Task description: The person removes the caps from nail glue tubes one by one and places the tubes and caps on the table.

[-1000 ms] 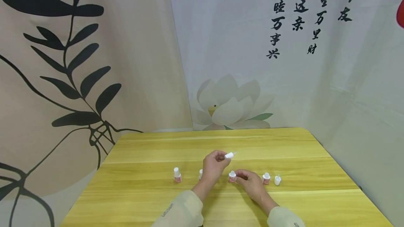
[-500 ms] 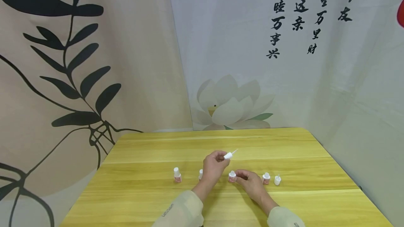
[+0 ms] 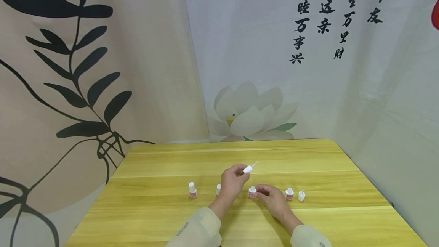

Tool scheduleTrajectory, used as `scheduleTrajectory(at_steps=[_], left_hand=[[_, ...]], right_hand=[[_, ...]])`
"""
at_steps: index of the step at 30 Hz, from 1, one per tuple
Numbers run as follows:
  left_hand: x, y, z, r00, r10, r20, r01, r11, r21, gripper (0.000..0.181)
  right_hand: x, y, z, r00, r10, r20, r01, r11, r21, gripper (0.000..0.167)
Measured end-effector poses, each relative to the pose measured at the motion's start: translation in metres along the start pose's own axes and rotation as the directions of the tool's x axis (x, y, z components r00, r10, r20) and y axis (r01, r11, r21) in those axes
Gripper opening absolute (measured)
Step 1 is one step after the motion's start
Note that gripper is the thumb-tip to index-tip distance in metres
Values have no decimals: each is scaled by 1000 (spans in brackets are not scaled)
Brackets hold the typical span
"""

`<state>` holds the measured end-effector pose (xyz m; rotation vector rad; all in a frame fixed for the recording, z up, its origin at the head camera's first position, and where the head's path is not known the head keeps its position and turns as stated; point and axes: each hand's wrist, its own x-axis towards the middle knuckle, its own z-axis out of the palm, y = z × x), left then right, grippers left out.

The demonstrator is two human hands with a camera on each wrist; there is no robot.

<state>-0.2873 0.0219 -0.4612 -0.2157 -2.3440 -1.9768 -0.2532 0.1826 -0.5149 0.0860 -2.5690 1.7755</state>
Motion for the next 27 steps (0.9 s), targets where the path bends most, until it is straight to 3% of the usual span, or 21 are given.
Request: scheduleTrajectory(at_steps=[14, 27], left_hand=[[1, -1, 2, 1000, 17, -6, -17, 999, -29, 16], [1, 1, 2, 1000, 9, -10, -9, 1000, 8, 21]], right_hand=[[2, 2, -1, 1000, -12, 25, 11, 1000, 20, 16], [0, 0, 0, 1000, -7, 4, 7, 1000, 4, 17]])
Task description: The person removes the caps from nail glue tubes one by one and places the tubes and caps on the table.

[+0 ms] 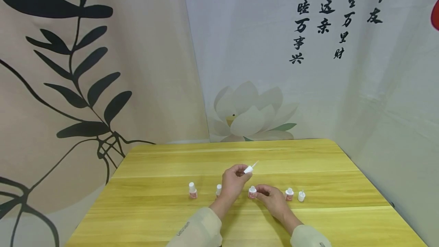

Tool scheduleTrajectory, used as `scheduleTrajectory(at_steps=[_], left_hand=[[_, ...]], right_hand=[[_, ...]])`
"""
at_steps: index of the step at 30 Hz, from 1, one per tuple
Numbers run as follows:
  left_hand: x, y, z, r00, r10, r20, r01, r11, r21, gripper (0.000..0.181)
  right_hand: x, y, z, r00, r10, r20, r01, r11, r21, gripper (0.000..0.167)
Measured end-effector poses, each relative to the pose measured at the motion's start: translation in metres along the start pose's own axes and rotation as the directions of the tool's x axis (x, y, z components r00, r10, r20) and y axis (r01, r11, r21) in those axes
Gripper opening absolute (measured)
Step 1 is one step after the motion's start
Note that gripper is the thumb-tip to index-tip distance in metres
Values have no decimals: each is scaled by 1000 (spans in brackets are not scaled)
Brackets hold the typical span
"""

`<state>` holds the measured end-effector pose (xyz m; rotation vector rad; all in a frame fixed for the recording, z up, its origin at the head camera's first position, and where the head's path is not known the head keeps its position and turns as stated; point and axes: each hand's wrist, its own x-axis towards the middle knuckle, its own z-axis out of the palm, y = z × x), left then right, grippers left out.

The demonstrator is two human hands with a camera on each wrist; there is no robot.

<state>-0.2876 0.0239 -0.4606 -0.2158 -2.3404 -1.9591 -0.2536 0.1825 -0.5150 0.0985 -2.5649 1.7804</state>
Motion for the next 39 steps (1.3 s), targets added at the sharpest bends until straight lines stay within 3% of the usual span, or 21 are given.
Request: scheduleTrajectory(at_steps=[17, 24, 39], left_hand=[[-1, 0, 0, 1000, 11, 9, -11, 1000, 19, 18], [0, -1, 0, 1000, 8, 9, -8, 1000, 22, 28], [0, -3, 1, 1000, 24, 0, -24, 1000, 2, 20]], right_hand=[[0, 1, 0, 1000, -1, 4, 2, 1000, -12, 17], [0, 0, 1, 1000, 4, -9, -4, 1000, -6, 17], [1, 1, 1, 1000, -4, -15, 4, 1000, -10, 16]])
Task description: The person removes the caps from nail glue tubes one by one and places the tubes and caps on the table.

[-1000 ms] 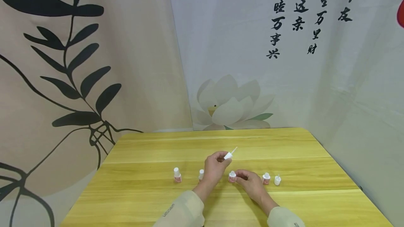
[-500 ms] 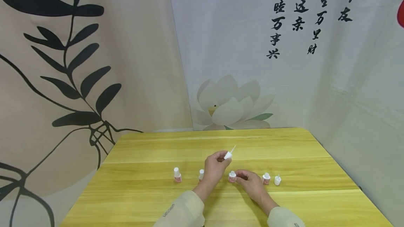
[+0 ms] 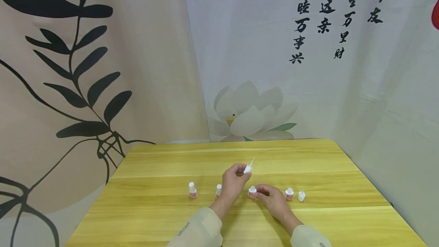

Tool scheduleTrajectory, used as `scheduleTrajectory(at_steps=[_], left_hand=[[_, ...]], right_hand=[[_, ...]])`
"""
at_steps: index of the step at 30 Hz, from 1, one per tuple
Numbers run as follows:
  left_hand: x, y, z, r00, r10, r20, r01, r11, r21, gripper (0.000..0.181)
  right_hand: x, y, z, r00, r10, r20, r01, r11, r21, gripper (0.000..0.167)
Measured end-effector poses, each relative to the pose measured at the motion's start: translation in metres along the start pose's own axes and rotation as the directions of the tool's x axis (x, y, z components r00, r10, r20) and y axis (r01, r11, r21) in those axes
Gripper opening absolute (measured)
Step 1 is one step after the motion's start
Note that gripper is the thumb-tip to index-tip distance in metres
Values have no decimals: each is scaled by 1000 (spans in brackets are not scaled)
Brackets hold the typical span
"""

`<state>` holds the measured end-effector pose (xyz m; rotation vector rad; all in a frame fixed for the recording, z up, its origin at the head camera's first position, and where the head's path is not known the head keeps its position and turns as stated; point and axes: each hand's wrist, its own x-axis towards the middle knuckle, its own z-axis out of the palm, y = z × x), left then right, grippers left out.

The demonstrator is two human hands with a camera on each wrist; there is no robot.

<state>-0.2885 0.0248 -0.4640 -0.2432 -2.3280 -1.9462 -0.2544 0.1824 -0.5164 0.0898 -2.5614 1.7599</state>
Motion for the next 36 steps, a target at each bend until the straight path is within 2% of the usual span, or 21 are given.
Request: scheduleTrajectory(at_steps=[7, 20, 28, 36], left_hand=[[0, 0, 0, 1000, -2, 8, 2, 1000, -3, 26], [-1, 2, 0, 1000, -2, 6, 2, 1000, -24, 18], [0, 2, 0, 1000, -4, 9, 4, 1000, -10, 27], [0, 2, 1, 1000, -7, 3, 7, 1000, -20, 20]], right_hand=[[0, 0, 0, 1000, 16, -5, -16, 1000, 5, 15], [1, 1, 0, 1000, 13, -4, -13, 1000, 2, 15], [1, 2, -1, 1000, 16, 15, -16, 1000, 12, 16], [1, 1, 0, 1000, 15, 0, -15, 1000, -6, 15]])
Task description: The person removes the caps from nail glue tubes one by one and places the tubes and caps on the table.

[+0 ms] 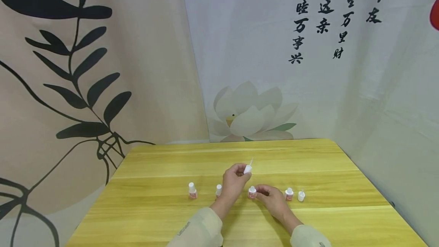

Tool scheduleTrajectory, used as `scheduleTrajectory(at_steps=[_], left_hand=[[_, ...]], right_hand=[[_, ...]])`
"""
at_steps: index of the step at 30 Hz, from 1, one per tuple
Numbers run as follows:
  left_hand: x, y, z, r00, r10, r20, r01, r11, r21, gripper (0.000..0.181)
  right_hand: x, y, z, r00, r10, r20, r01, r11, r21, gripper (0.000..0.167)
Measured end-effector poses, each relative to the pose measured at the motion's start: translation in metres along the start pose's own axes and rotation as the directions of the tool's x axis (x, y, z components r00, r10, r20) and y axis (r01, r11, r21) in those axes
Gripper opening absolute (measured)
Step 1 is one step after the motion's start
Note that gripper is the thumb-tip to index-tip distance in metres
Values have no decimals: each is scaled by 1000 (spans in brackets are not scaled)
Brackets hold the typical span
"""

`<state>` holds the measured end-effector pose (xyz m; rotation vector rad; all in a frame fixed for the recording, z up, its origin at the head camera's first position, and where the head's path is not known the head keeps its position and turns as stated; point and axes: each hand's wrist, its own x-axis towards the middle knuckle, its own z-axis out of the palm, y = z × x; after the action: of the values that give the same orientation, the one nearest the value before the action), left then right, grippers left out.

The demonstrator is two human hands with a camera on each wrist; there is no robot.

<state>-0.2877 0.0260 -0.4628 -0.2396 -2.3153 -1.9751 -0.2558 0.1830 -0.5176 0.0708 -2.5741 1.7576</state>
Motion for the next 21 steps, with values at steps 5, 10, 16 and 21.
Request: scheduleTrajectory(at_steps=[5, 10, 16, 21], left_hand=[[0, 0, 1, 1000, 0, -6, 0, 1000, -2, 18], [1, 1, 2, 1000, -2, -8, 2, 1000, -5, 21], [-1, 1, 3, 1000, -12, -14, 12, 1000, 7, 22], [-5, 3, 4, 999, -9, -33, 9, 1000, 11, 20]], right_hand=[[-1, 0, 0, 1000, -8, 2, 8, 1000, -4, 17], [-1, 0, -1, 1000, -14, 11, 14, 1000, -5, 17], [-1, -1, -1, 1000, -8, 11, 8, 1000, -9, 16], [-2, -2, 0, 1000, -6, 11, 7, 1000, -13, 18]])
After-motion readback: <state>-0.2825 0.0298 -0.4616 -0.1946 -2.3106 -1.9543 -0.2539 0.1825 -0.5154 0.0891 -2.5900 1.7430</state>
